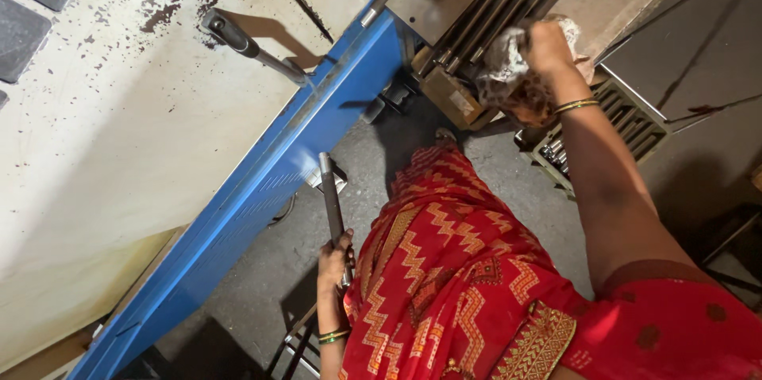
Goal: The person measures cylindrical metal rods using a dial bore gauge, wipes them with a cloth, and places them into a metal rack. The person also opens a lathe door, removes a rod from the chuck, and returns it to the rack.
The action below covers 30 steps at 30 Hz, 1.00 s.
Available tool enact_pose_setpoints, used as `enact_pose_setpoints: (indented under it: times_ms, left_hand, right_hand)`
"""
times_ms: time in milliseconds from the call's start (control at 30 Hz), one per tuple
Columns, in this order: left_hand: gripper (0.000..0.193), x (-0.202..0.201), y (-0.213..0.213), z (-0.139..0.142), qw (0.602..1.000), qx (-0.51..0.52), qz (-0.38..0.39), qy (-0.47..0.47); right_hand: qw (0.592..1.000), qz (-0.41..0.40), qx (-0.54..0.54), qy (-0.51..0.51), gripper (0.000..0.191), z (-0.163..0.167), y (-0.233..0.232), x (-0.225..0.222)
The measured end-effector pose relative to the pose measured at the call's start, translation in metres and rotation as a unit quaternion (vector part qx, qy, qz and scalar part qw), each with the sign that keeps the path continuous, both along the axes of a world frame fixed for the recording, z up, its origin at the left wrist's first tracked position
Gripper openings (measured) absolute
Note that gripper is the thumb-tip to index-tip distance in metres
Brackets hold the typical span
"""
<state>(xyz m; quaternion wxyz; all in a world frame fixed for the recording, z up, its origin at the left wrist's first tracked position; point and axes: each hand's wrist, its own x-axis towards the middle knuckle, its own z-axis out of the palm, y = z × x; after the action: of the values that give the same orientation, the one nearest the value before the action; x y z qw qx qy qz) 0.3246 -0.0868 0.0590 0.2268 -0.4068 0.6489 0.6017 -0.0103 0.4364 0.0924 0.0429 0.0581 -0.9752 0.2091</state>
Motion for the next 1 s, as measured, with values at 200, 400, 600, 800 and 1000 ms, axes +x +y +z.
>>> enact_pose_setpoints:
  times_ms: [200, 400, 600, 800, 1000]
  left_hand:
    - [0.040, -0.002, -0.002, -0.003, 1.000, 0.007, -0.010, 0.001]
    - [0.039, -0.001, -0.003, -0.023, 0.999, -0.010, -0.037, 0.019]
    - [0.038, 0.007, -0.005, -0.035, 0.999, 0.033, 0.008, 0.018]
    - [0.041, 0.025, -0.005, -0.049, 0.999, 0.012, 0.030, 0.026]
    - [0.048, 0.045, -0.008, -0.048, 0.998, -0.053, 0.038, -0.004]
  right_hand:
    - [0.999, -0.035, 0.007, 0.030, 0.017, 0.053, 0.038, -0.035]
    - [0.987, -0.039, -0.108, 0.108, 0.013, 0.121, 0.044, -0.022]
    - [0.976, 0.161, -0.144, -0.029, 0.028, 0.161, -0.024, -0.015]
    - [0.950, 0.082, -0.138, 0.267, 0.032, 0.107, -0.141, -0.054]
    - [0.947, 0.134, -0.088, 0.280, 0.040, 0.072, -0.194, -0.044]
